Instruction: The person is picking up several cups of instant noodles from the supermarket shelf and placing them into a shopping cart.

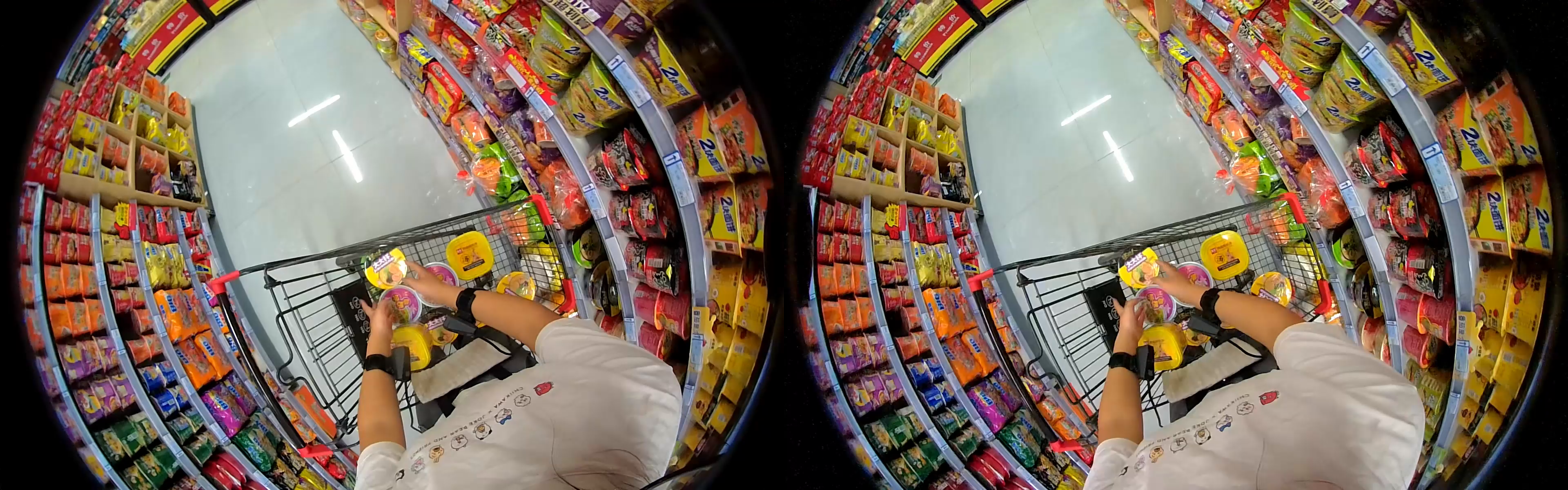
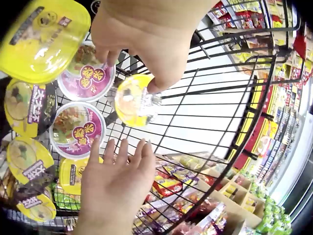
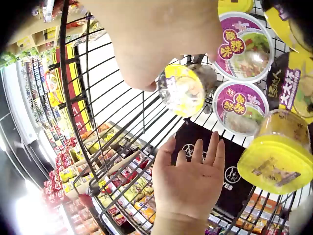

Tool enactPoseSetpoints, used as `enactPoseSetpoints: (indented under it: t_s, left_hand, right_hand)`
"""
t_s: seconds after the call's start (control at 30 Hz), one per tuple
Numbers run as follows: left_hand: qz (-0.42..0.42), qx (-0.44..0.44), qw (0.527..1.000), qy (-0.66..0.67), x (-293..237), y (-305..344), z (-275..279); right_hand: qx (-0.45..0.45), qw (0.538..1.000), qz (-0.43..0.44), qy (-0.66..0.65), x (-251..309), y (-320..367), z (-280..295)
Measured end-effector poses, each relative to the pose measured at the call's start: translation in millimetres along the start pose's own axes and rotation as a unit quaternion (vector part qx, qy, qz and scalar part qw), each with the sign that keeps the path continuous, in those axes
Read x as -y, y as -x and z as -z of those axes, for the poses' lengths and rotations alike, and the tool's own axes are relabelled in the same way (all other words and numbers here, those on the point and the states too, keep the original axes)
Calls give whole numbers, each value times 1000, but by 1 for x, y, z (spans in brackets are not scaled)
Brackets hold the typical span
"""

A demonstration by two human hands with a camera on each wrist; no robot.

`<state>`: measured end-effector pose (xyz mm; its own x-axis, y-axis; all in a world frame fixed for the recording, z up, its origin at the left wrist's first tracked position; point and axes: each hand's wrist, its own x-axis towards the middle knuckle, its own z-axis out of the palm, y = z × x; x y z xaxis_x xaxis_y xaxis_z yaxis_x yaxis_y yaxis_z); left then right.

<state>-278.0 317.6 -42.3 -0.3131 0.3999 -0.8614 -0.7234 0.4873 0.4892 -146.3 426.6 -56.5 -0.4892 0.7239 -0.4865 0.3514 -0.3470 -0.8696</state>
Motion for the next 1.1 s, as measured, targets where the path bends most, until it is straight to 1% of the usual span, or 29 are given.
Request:
enactPoseSetpoints:
  t_s: [0.03,0.07,0.17,0.2,0.23,0.3,0.33,0.37,0.43,0.47,0.5,0.53,0.57,0.6,0.63,0.67,0.7,0.77,0.8,0.83,0.9,0.93,0.97,1.03,1.1]
  left_hand:
    - [-9,-16,1000,19,-5,7,-1]
    - [12,0,1000,27,-9,19,2]
    - [24,1,996,91,-20,53,8]
    - [26,47,993,104,-15,50,18]
    - [48,50,987,142,-16,59,18]
    - [69,81,980,171,-19,81,22]
    - [64,108,967,223,-18,89,24]
    - [36,125,961,243,-14,98,25]
    - [23,90,964,251,-17,126,21]
    - [6,107,963,246,-14,142,21]
    - [-11,126,963,239,-11,152,23]
    - [-13,182,952,247,-2,147,32]
    - [-26,126,958,256,1,167,25]
    - [-28,147,961,233,4,187,25]
    - [-30,167,963,209,11,200,26]
    - [-35,181,965,188,21,206,27]
    - [-41,194,966,165,32,211,28]
    - [-42,210,969,125,44,241,21]
    - [-36,208,972,100,46,270,12]
    - [-29,208,975,75,51,290,2]
    - [-11,271,960,63,76,281,-8]
    - [1,300,952,57,86,290,-16]
    - [-9,312,950,15,99,301,-22]
    - [7,314,949,-17,124,336,-42]
    - [34,350,934,-55,159,351,-59]
  right_hand:
    - [4,999,-45,-11,23,12,5]
    - [10,996,-89,-23,46,28,12]
    - [-31,997,-72,3,35,48,14]
    - [-49,997,-61,-8,29,54,14]
    - [-69,996,-48,-19,27,62,16]
    - [-86,994,-34,-50,26,79,21]
    - [-69,992,-5,-102,22,85,22]
    - [-78,991,16,-109,16,95,22]
    - [-101,986,27,-130,40,139,19]
    - [-94,985,71,-126,34,152,19]
    - [-107,980,78,-151,49,178,13]
    - [-124,975,83,-165,69,214,4]
    - [-140,970,90,-177,80,240,-2]
    - [-144,970,142,-136,59,251,-7]
    - [-147,966,191,-92,59,269,-11]
    - [-151,954,176,-190,56,292,-21]
    - [-164,950,153,-218,58,311,-28]
    - [-189,935,108,-278,49,344,-37]
    - [-208,933,149,-253,40,357,-37]
    - [-228,925,164,-256,35,368,-35]
    - [-271,908,187,-260,20,394,-26]
    - [-305,911,174,-217,25,416,-18]
    - [-331,896,189,-227,20,433,-13]
    - [-386,862,226,-240,5,466,5]
    - [-444,824,256,-241,-17,501,22]
